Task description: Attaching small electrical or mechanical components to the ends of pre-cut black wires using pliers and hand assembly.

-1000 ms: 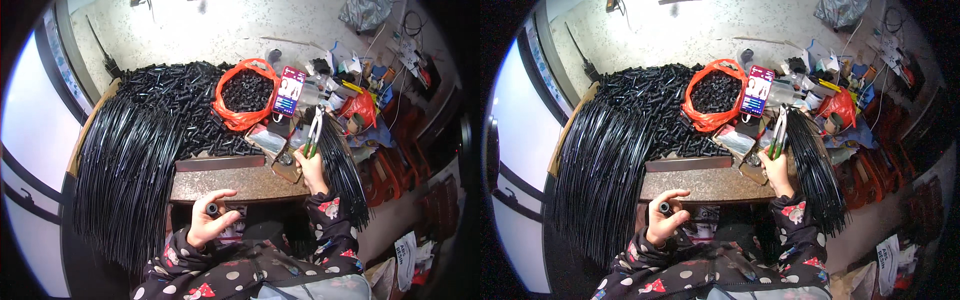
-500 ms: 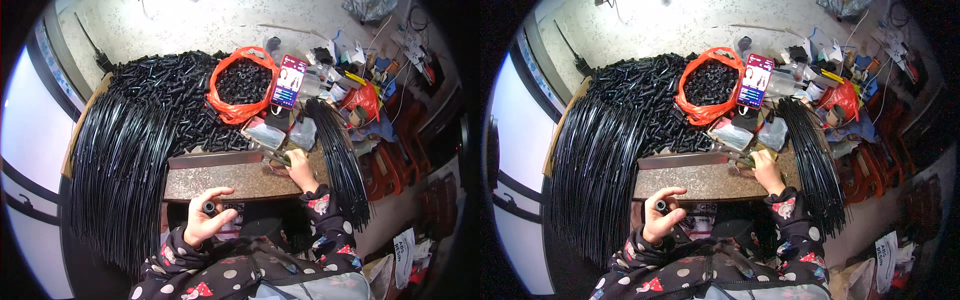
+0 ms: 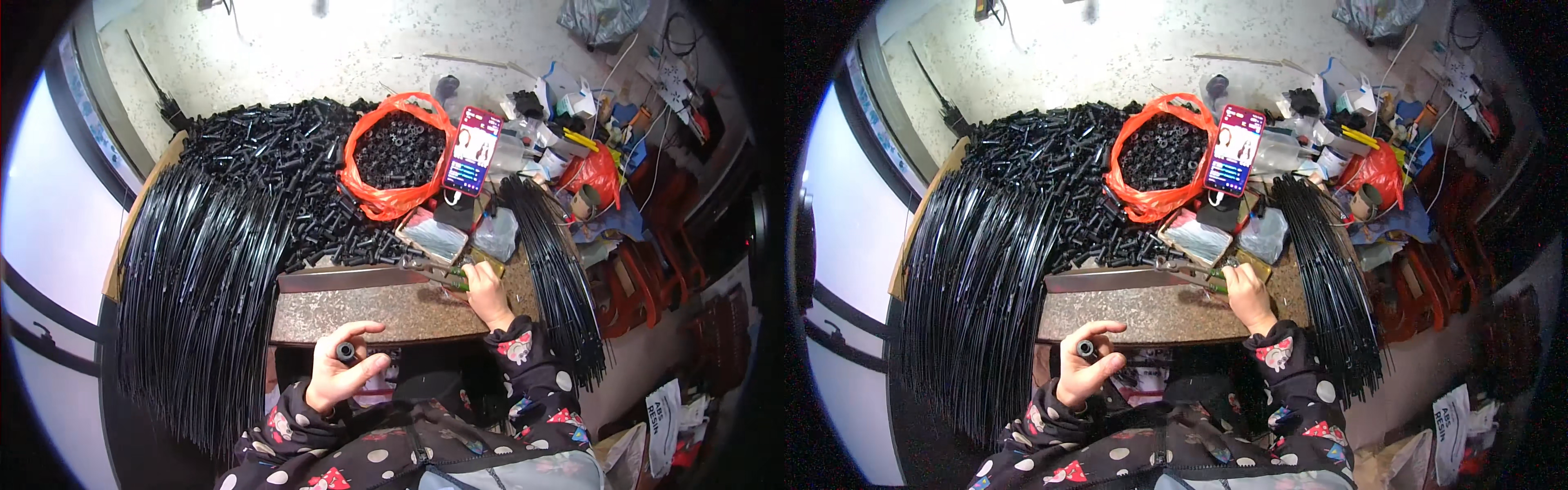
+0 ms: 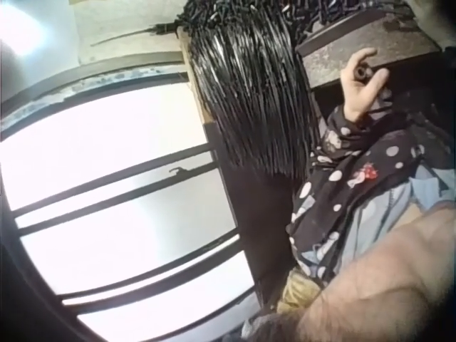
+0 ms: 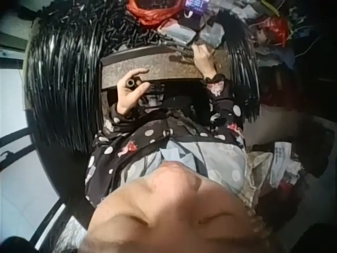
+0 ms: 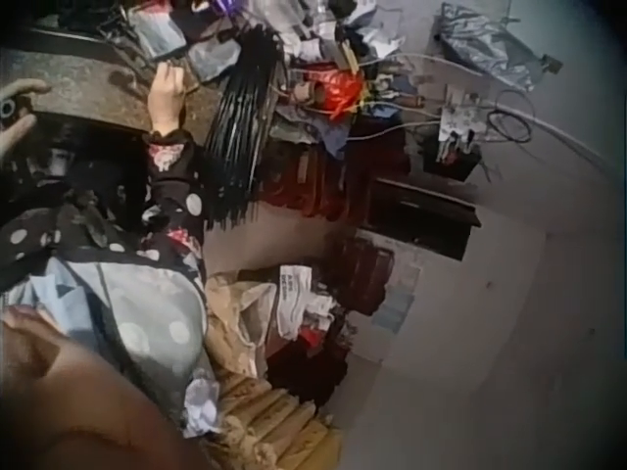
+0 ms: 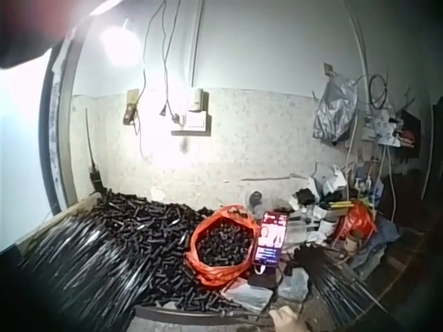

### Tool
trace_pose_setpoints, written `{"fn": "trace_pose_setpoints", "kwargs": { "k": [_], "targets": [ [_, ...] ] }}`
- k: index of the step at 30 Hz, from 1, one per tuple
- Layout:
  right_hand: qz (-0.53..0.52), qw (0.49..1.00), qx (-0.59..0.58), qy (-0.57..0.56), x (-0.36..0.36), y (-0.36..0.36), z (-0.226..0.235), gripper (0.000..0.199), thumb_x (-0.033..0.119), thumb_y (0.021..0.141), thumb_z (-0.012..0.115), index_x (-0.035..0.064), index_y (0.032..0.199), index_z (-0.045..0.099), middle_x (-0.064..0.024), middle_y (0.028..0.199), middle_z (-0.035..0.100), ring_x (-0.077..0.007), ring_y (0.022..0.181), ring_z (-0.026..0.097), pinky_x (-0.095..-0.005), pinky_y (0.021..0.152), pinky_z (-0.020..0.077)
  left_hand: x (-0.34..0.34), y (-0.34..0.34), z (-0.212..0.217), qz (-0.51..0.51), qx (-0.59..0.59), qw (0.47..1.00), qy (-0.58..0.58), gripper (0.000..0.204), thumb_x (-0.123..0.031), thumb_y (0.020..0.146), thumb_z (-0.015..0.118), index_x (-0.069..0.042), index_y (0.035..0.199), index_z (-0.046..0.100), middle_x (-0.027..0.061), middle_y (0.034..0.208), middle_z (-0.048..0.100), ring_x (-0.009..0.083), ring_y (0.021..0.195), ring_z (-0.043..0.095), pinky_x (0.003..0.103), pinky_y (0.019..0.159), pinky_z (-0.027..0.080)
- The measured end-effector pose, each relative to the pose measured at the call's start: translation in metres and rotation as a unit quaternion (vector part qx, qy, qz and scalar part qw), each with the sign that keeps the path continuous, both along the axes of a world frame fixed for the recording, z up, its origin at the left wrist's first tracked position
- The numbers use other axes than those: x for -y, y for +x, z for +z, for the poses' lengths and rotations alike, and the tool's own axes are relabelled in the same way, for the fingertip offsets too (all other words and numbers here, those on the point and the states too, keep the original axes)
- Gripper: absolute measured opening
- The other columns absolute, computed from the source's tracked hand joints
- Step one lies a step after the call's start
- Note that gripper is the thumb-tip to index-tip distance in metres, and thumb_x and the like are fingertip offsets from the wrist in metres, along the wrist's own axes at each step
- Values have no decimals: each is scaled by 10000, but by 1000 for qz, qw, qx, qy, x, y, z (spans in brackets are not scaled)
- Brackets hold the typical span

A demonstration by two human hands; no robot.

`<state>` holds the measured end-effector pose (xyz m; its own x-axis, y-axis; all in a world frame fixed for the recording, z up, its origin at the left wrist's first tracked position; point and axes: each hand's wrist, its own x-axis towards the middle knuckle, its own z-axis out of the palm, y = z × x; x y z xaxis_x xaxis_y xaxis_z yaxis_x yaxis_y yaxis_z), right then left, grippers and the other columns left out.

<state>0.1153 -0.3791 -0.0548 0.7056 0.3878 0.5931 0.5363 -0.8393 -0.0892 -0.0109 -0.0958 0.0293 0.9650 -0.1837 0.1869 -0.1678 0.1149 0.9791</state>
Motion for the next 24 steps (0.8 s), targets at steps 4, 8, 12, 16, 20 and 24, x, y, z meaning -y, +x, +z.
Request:
{"fn": "trace_pose_setpoints", "kwargs": {
  "k": [4, 8, 12, 16, 20, 24],
  "targets": [
    [-22, 998, -32, 58, 1, -5, -3, 184, -4, 701, 550, 34, 879, 526, -117, 749, 525, -295, 768, 527, -362, 673, 450, -2, -6, 4, 7, 8, 1000, -6, 385, -50, 734, 683, 32, 1084, 547, -74, 595, 444, 6, 536, 363, 160, 493, 279],
    [-93, 976, -63, 187, 9, -2, -9, 289, 13, 666, 664, 12, 922, 530, -179, 820, 553, -376, 820, 537, -393, 729, 442, -3, -12, 6, 8, 6, 1000, -15, 364, -42, 734, 679, 29, 1070, 557, -74, 593, 442, 6, 530, 361, 161, 490, 276],
    [-1, 876, -112, 468, -18, -17, 10, 137, 34, 786, 613, 22, 872, 507, -54, 740, 568, -131, 615, 545, -267, 553, 454, 3, -12, 18, -36, 38, 998, 41, 341, -48, 728, 684, 2, 1049, 579, -63, 595, 484, 6, 524, 396, 176, 478, 294],
    [163, 625, -377, 664, -98, -95, 104, 194, 34, 814, 591, 63, 899, 418, -45, 710, 517, -109, 556, 483, -211, 478, 388, 22, -10, 27, 29, 111, 991, 65, 462, -90, 712, 714, -7, 1133, 542, -36, 539, 467, 19, 493, 400, 190, 464, 315],
    [235, 621, -330, 671, -134, -143, 113, 301, 157, 790, 667, 67, 930, 416, -19, 723, 493, -75, 574, 459, -194, 474, 349, 28, -18, 39, 53, 130, 990, 30, 559, -110, 716, 723, 13, 1203, 475, -29, 572, 492, 15, 533, 419, 186, 479, 329],
    [229, 648, -310, 657, -140, -155, 120, 312, 142, 778, 668, 65, 942, 414, -17, 745, 505, -68, 605, 478, -166, 497, 354, 26, -27, 34, 51, 128, 990, -3, 560, -103, 713, 726, 18, 1200, 477, -37, 590, 487, 13, 552, 405, 177, 496, 330]
  ]
}}
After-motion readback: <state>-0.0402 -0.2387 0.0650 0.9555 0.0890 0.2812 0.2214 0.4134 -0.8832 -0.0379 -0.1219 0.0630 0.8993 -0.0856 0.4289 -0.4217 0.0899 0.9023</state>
